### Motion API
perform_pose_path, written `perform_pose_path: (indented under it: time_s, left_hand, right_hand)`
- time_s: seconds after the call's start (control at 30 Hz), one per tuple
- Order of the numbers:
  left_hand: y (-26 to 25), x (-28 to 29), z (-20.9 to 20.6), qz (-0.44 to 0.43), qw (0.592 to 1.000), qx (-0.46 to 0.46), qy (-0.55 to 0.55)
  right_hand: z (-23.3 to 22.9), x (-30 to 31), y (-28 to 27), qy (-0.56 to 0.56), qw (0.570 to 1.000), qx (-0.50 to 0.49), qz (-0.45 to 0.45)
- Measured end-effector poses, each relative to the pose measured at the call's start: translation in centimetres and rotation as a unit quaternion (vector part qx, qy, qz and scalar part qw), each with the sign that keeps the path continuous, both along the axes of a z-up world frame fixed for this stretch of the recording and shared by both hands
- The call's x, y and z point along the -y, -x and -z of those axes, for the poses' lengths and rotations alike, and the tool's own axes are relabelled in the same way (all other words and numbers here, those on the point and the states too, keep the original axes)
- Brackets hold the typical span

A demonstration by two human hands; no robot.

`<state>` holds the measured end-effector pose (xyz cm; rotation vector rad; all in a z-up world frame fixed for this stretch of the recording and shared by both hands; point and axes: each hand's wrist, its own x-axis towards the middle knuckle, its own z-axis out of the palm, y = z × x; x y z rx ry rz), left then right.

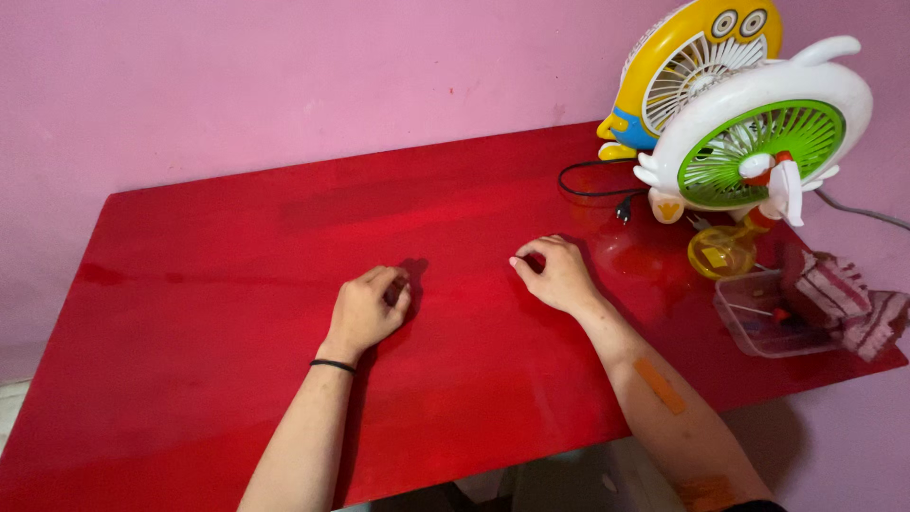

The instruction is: The person disassembles a small white and green desk fan on a red table. They remove the front grille, then use a screwdriver to loosen screws on the rear housing, leaving the fan partially taken apart.

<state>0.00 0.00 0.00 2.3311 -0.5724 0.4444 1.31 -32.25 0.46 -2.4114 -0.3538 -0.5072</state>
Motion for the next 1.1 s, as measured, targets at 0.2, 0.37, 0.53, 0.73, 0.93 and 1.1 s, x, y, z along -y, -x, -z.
perform_pose_path:
  time_s: [0.2,0.37,0.53,0.73,0.93,1.1]
  left_hand:
    - [0.40,0.26,-0.57,-0.012,0.998,0.054,0.011]
    - [0.20,0.21,-0.61,-0.039,0.995,0.088,-0.021]
    - [0.05,0.30,-0.37,-0.042,0.996,0.080,-0.019]
    - [0.22,0.34,-0.50,-0.057,0.996,0.068,-0.012]
    - [0.26,0.29,-0.29,-0.043,0.996,0.080,-0.006]
    - [0.39,0.36,-0.39,-0.053,0.998,0.042,-0.006]
  right_hand:
    - [-0.30,-0.09,0.19,-0.021,1.000,-0.021,-0.007]
    - [-0.11,0.01,0.17,-0.082,0.996,-0.023,-0.034]
    - [-0.16,-0.21,0.39,-0.065,0.995,-0.018,-0.071]
    - [-0.26,-0.26,0.44,-0.040,0.995,-0.021,-0.087]
    - [-0.12,-0.25,0.65,-0.050,0.994,-0.035,-0.087]
    - [-0.52,-0.33,0.91,-0.048,0.994,-0.027,-0.090]
